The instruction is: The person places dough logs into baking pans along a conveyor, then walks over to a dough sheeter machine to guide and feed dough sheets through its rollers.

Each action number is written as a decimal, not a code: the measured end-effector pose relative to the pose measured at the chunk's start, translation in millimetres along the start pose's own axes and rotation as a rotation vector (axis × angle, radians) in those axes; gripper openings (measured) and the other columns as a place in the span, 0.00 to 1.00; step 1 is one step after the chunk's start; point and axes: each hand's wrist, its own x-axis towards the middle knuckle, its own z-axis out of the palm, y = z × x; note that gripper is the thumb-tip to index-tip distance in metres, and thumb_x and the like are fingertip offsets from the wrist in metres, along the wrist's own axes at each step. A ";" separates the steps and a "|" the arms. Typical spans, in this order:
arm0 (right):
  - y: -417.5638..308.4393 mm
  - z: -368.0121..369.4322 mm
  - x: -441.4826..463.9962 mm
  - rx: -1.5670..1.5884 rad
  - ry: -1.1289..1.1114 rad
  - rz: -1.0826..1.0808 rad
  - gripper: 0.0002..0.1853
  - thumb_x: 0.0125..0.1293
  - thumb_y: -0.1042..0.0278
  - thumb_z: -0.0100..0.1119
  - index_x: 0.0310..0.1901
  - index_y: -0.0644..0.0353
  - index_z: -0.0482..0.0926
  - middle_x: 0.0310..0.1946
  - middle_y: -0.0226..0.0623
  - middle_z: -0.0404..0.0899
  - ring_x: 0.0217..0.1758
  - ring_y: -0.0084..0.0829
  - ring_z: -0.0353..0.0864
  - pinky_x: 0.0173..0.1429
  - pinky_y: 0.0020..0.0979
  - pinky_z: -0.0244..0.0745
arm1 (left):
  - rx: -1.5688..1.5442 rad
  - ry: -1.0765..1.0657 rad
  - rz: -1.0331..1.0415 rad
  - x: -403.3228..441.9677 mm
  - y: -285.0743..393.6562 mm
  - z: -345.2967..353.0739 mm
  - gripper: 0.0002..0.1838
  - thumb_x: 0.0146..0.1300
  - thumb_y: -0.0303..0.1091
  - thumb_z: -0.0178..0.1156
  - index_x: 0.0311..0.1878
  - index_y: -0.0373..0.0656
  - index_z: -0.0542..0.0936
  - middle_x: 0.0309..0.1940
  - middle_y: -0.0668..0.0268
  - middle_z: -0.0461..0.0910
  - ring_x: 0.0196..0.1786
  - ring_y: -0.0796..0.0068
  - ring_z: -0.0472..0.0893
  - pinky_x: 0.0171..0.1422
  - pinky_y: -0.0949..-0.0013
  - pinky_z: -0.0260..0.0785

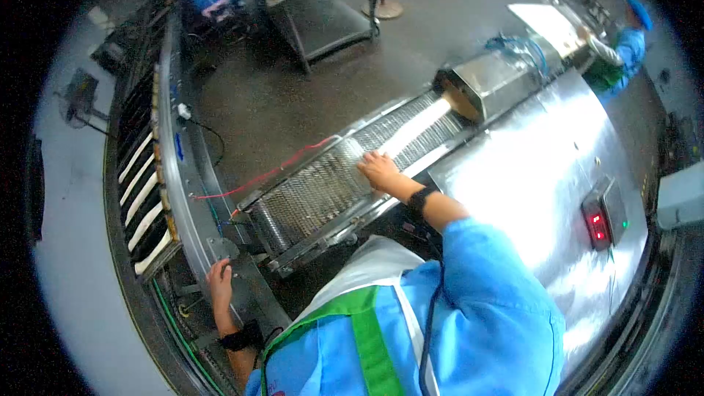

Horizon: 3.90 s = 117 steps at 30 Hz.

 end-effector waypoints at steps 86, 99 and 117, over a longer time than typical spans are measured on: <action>139.8 -104.6 205.3 0.251 -0.030 0.134 0.26 0.51 0.41 0.52 0.45 0.52 0.73 0.42 0.42 0.72 0.51 0.41 0.67 0.54 0.38 0.61 | -0.010 0.272 0.114 296.6 66.5 -104.6 0.17 0.52 0.31 0.54 0.47 0.44 0.71 0.48 0.58 0.68 0.54 0.60 0.64 0.59 0.61 0.53; 50.5 -127.8 226.2 -0.158 0.022 -0.264 0.29 0.44 0.64 0.62 0.52 0.48 0.65 0.47 0.34 0.68 0.55 0.35 0.61 0.51 0.40 0.63 | 0.345 0.321 -0.426 377.8 -21.7 -103.7 0.26 0.57 0.50 0.48 0.58 0.53 0.62 0.57 0.60 0.60 0.57 0.54 0.61 0.58 0.52 0.54; -92.3 -444.8 261.7 1.355 0.732 -0.640 0.20 0.48 0.71 0.58 0.46 0.58 0.68 0.35 0.32 0.72 0.37 0.23 0.73 0.38 0.24 0.71 | 0.282 0.842 -0.644 326.2 38.5 -75.2 0.20 0.59 0.42 0.45 0.53 0.45 0.66 0.59 0.61 0.59 0.64 0.64 0.51 0.65 0.52 0.40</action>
